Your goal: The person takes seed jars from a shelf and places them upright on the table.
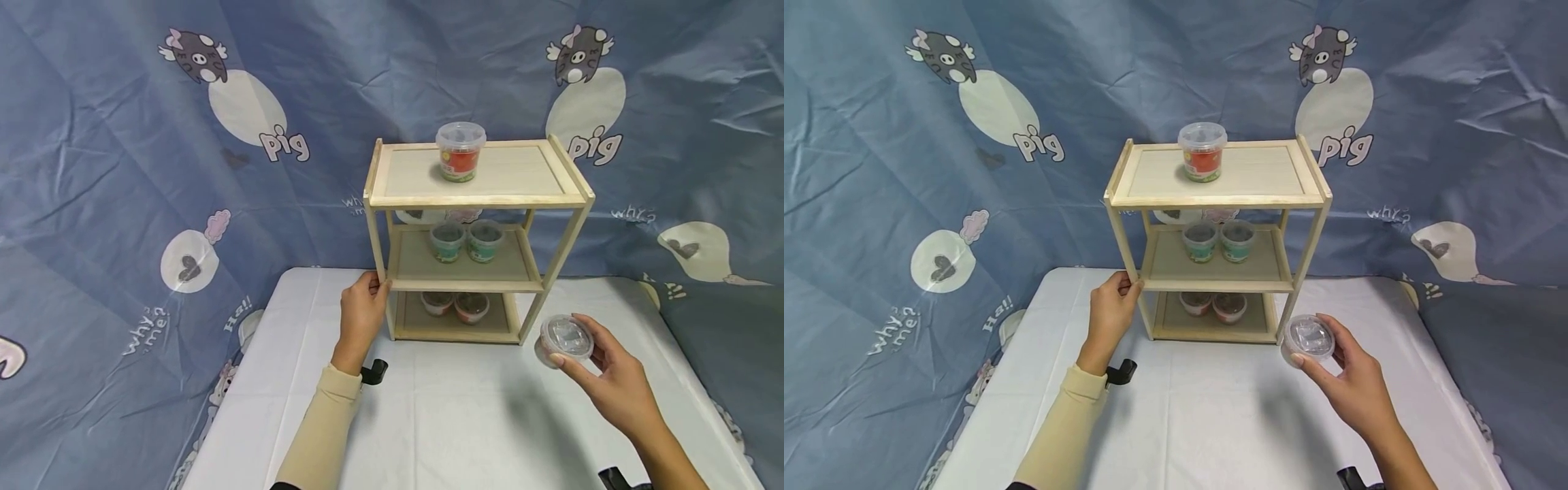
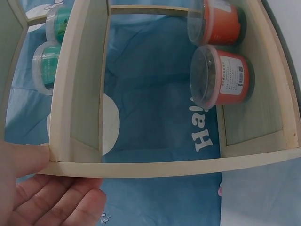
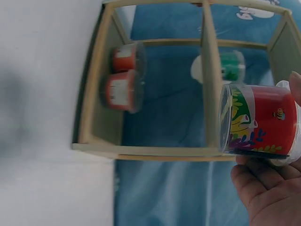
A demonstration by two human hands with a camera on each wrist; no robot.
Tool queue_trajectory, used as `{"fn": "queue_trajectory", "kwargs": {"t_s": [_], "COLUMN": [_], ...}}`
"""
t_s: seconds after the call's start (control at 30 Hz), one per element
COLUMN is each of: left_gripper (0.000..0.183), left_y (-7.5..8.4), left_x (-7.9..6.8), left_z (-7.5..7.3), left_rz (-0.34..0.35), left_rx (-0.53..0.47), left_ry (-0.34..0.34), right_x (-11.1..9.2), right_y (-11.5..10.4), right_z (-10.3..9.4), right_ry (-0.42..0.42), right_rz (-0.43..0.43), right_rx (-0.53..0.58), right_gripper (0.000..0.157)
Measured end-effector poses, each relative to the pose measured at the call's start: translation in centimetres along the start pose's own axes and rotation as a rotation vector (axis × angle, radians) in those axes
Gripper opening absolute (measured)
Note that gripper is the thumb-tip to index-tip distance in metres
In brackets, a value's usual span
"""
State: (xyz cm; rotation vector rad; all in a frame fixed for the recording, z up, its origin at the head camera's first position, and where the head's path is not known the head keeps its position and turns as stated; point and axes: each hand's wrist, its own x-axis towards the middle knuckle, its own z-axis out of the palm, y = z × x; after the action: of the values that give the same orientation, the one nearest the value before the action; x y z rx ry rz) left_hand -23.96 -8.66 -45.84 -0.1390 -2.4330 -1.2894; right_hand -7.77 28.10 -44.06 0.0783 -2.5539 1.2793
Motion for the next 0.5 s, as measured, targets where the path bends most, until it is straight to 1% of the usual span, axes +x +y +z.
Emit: {"fn": "queue_trajectory", "kwargs": {"t_s": [0.1,0.3,0.5], "left_gripper": [0.021,0.022,0.021], "left_y": [-0.1,0.0,0.2], "left_x": [0.0,0.0,0.0], "left_z": [0.0,0.0,-0.1], "left_rz": [-0.004,-0.007,-0.008], "left_rx": [0.004,0.009,0.006], "left_ry": [-0.002,-0.015,-0.016], "right_x": [-0.6,-1.6,-2.5], "right_y": [0.7,1.4,2.2], "right_z": [0.2,0.6,1.1], "right_ry": [-0.004,-0.011,-0.006], "right_rz": [0.029,0.055,0.082], "right_rx": [-0.007,-0.003,-0.027], "right_gripper": [0.078,0.078,0.079]}}
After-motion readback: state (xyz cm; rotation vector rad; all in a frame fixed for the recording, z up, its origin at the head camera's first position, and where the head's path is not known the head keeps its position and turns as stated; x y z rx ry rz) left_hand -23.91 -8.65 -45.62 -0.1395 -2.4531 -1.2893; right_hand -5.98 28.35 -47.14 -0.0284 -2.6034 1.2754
